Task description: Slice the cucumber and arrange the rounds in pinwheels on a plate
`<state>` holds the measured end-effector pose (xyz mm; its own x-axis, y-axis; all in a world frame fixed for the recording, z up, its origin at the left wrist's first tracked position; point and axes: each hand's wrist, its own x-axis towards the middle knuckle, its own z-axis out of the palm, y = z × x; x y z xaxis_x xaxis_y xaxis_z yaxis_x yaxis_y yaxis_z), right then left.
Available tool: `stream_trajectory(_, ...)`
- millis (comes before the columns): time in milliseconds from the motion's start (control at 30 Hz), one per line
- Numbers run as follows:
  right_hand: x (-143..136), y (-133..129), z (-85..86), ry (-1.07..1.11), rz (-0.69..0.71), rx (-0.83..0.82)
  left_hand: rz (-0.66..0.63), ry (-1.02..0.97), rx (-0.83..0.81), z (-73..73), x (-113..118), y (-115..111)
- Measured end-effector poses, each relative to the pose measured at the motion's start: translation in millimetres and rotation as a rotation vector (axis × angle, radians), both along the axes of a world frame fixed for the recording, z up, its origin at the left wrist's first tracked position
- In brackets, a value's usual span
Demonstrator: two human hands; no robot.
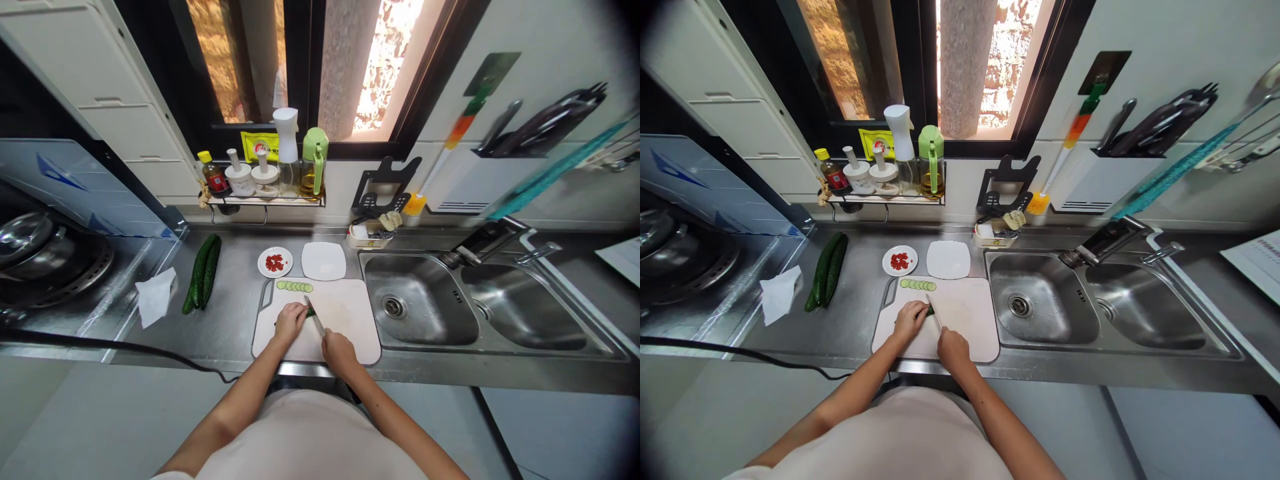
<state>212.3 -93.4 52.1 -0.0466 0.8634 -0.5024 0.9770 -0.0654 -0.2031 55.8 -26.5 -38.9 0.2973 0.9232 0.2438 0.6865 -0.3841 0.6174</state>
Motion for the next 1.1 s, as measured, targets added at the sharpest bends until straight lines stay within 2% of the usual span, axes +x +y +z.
stream_trajectory(233,-2,4,-2.1,-0.001,0.01,0.004,-0.004,-0.005,0.011,-2.7,0,1)
stream_trajectory(500,-7,13,-6.9,-0.009,0.016,0.008,-0.002,0.004,-0.004,2.5,0,-1)
stream_trajectory(900,3,-9,-10.2,-0.013,0.012,-0.005,-0.005,0.011,-0.014,-2.3,-1,1)
stream_trajectory(1100,0,-3,-8.7,-0.016,0.005,-0.014,-0.007,0.006,-0.008,-3.0,-1,1)
